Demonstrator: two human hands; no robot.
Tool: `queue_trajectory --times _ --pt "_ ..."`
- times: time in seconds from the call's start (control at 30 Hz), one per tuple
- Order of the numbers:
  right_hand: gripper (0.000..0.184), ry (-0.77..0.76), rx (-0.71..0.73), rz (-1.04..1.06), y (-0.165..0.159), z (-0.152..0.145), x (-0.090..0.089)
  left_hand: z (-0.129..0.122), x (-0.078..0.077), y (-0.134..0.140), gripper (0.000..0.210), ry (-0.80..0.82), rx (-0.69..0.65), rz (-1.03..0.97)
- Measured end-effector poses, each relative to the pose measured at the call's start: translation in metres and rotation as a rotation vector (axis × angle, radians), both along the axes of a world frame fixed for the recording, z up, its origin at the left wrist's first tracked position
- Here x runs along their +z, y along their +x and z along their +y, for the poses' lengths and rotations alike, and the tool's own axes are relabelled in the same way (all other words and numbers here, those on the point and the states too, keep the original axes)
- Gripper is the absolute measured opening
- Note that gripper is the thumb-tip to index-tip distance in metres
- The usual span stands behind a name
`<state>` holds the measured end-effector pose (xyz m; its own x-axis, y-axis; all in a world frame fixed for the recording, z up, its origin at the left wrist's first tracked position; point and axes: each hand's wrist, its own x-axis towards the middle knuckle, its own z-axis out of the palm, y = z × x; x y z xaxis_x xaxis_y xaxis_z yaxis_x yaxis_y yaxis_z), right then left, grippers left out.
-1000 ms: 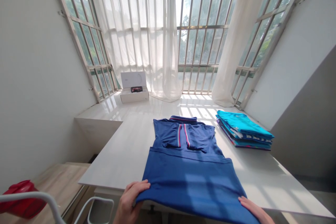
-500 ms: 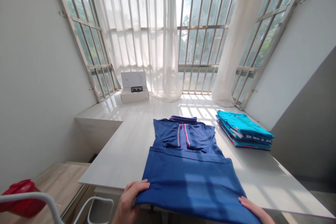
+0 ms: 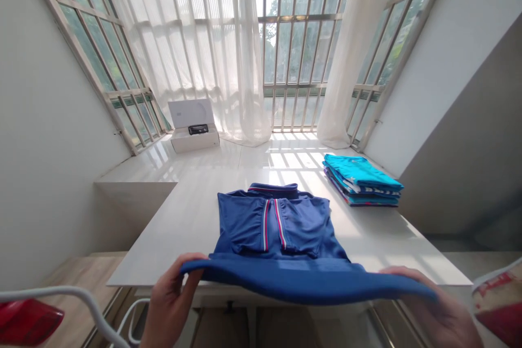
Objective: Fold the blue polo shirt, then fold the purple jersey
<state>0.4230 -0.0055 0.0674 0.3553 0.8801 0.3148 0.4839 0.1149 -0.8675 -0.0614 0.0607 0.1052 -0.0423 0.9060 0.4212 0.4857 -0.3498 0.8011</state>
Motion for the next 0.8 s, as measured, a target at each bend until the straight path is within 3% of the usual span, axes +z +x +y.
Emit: queue_trajectory --times 0.1,0.17,0.27,0.33,0.47,0.6,0.8 --pt "0.045 -0.055 0.036 0.069 0.001 0.064 0.020 0.053 0.020 0.025 0.041 -0.047 0.043 -0.042" --pt "0.048 -0.127 0.087 0.075 -0.003 0.114 0.025 0.097 0.023 0.038 0.039 -0.076 0.011 -0.002" --pt "0.038 -0.258 0.114 -0.136 -0.014 0.179 0.022 0.158 0.009 0.047 0.031 -0.148 0.005 0.189" --pt "0.029 -0.306 0.116 -0.280 -0.022 0.206 0.016 0.185 -0.005 0.048 0.026 -0.228 0.004 0.314" --pt "0.022 -0.344 0.104 -0.409 -0.028 0.230 0.005 0.209 -0.025 0.040 0.026 -0.281 -0.029 0.376" --pt "0.028 -0.434 0.061 -0.664 -0.024 0.241 -0.004 0.219 -0.035 0.031 0.026 -0.302 -0.073 0.391" --pt "0.041 -0.537 -0.004 -0.788 -0.028 0.246 -0.017 0.224 -0.054 0.031 0.030 -0.259 0.010 0.411"
